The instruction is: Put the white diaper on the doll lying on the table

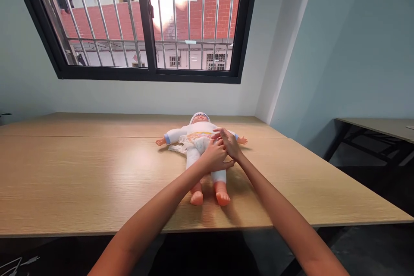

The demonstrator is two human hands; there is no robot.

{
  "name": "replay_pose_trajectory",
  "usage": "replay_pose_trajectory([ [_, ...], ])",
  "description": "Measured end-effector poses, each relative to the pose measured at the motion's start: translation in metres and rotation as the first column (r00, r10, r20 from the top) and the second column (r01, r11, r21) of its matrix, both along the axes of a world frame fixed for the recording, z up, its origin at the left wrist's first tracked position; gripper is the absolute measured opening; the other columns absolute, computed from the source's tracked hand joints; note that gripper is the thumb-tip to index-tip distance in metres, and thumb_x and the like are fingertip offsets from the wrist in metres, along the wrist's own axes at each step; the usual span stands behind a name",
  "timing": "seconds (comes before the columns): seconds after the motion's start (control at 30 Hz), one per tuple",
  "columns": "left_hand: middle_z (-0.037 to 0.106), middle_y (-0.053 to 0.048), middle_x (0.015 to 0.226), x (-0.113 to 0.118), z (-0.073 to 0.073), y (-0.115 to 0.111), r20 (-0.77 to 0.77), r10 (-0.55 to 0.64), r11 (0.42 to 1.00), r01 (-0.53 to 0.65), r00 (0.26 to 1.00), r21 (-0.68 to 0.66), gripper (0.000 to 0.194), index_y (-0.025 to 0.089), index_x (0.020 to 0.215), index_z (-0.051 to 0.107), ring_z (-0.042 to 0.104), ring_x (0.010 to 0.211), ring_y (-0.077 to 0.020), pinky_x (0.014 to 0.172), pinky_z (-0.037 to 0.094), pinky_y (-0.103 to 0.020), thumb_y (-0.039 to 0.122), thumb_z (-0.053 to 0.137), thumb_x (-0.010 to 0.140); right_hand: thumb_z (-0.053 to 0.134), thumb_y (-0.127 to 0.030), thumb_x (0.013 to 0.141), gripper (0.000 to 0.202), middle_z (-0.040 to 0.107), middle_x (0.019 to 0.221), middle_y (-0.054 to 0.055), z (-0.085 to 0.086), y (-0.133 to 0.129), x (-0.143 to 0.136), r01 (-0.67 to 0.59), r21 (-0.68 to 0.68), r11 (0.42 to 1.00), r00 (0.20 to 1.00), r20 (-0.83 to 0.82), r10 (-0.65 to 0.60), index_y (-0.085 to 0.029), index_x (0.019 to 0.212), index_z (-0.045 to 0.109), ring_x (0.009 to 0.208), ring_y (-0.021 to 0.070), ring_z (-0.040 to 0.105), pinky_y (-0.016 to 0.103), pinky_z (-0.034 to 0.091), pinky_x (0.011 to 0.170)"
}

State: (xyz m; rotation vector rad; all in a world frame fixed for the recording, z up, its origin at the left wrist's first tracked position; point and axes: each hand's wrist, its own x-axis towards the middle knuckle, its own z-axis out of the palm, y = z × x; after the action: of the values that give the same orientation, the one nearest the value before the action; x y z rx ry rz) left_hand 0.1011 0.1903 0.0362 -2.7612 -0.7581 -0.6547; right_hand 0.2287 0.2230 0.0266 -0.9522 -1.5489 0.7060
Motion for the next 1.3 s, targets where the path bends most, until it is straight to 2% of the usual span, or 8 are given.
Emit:
replay_pose_trajectory([
  [0.1, 0.070, -0.010, 0.117, 0.000, -0.001, 0.001, 0.007, 0.007, 1.000, -0.007, 1.000, -0.001, 0.031, 0.020, 0.088, 0.075, 0.039, 0.134, -0.0322, 0.119, 0.021, -0.056, 0.042, 0.054, 0.087, 0.036, -0.082, 0.085, 0.072, 0.072, 0.094, 0.007, -0.002, 0.005, 0.000, 0.004, -0.036, 0.999, 1.000, 0.008, -0.004, -0.021, 0.107, 0.066, 0.094, 0.0237, 0.068, 0.039, 0.051, 0.091],
  [0.27, 0.069, -0.009, 0.120, 0.000, 0.001, -0.001, -0.002, 0.000, 1.000, 0.000, 1.000, -0.027, 0.031, 0.019, 0.101, 0.074, 0.040, 0.133, -0.0341, 0.112, 0.032, -0.055, 0.038, 0.054, 0.087, 0.038, -0.082, 0.084, 0.071, 0.071, 0.109, 0.008, -0.006, 0.011, 0.001, 0.019, -0.044, 0.999, 1.000, 0.022, -0.018, -0.022, 0.106, 0.069, 0.107, 0.0254, 0.065, 0.041, 0.048, 0.100],
  [0.37, 0.068, -0.010, 0.121, -0.001, 0.003, -0.002, -0.003, -0.004, 1.000, 0.003, 1.000, -0.028, 0.033, 0.019, 0.102, 0.074, 0.041, 0.133, -0.0353, 0.110, 0.035, -0.054, 0.039, 0.051, 0.089, 0.038, -0.081, 0.084, 0.071, 0.071, 0.112, 0.009, -0.006, 0.011, 0.002, 0.001, -0.038, 0.999, 1.000, 0.012, -0.001, -0.022, 0.107, 0.069, 0.109, 0.0257, 0.064, 0.042, 0.047, 0.100],
  [0.57, 0.068, -0.011, 0.122, 0.000, 0.000, 0.000, 0.007, 0.011, 1.000, -0.011, 1.000, -0.018, 0.032, 0.019, 0.099, 0.074, 0.039, 0.136, -0.0334, 0.113, 0.031, -0.057, 0.040, 0.053, 0.088, 0.040, -0.081, 0.083, 0.070, 0.071, 0.098, 0.008, -0.002, 0.006, 0.002, 0.071, 0.028, 0.997, 0.997, -0.006, -0.071, -0.021, 0.102, 0.069, 0.096, 0.0237, 0.066, 0.038, 0.051, 0.090],
  [0.73, 0.066, -0.010, 0.127, 0.001, -0.002, 0.001, 0.019, 0.007, 1.000, -0.007, 1.000, 0.001, 0.034, 0.019, 0.103, 0.075, 0.036, 0.138, -0.0321, 0.119, 0.021, -0.057, 0.041, 0.054, 0.088, 0.037, -0.082, 0.084, 0.073, 0.071, 0.090, 0.007, -0.002, 0.006, 0.002, 0.027, -0.038, 0.999, 1.000, 0.016, -0.027, -0.020, 0.106, 0.069, 0.092, 0.0237, 0.067, 0.038, 0.051, 0.089],
  [0.93, 0.072, -0.010, 0.113, 0.002, 0.002, -0.002, 0.004, 0.026, 0.999, -0.026, 1.000, -0.035, 0.031, 0.018, 0.092, 0.077, 0.041, 0.132, -0.0344, 0.116, 0.028, -0.055, 0.039, 0.053, 0.087, 0.039, -0.082, 0.084, 0.073, 0.072, 0.103, 0.008, -0.005, 0.010, 0.003, 0.030, -0.052, 0.998, 0.999, 0.045, -0.028, -0.021, 0.110, 0.070, 0.105, 0.0264, 0.065, 0.042, 0.048, 0.099],
  [1.13, 0.070, -0.009, 0.118, 0.002, 0.002, -0.002, -0.016, 0.021, 0.999, -0.021, 1.000, -0.030, 0.035, 0.019, 0.107, 0.074, 0.041, 0.132, -0.0348, 0.115, 0.029, -0.054, 0.037, 0.051, 0.088, 0.044, -0.077, 0.086, 0.067, 0.068, 0.122, 0.009, -0.006, 0.010, 0.001, -0.052, -0.058, 0.997, 0.998, 0.030, 0.054, -0.020, 0.111, 0.069, 0.118, 0.0275, 0.060, 0.043, 0.044, 0.105],
  [1.3, 0.070, -0.012, 0.116, 0.001, 0.001, -0.001, -0.013, 0.014, 0.999, -0.014, 1.000, -0.039, 0.034, 0.018, 0.100, 0.075, 0.040, 0.133, -0.0352, 0.114, 0.029, -0.055, 0.039, 0.051, 0.088, 0.044, -0.074, 0.087, 0.064, 0.068, 0.118, 0.010, -0.003, 0.006, 0.002, 0.060, 0.032, 0.998, 0.998, 0.030, -0.061, -0.019, 0.111, 0.068, 0.111, 0.0263, 0.062, 0.041, 0.047, 0.100],
])
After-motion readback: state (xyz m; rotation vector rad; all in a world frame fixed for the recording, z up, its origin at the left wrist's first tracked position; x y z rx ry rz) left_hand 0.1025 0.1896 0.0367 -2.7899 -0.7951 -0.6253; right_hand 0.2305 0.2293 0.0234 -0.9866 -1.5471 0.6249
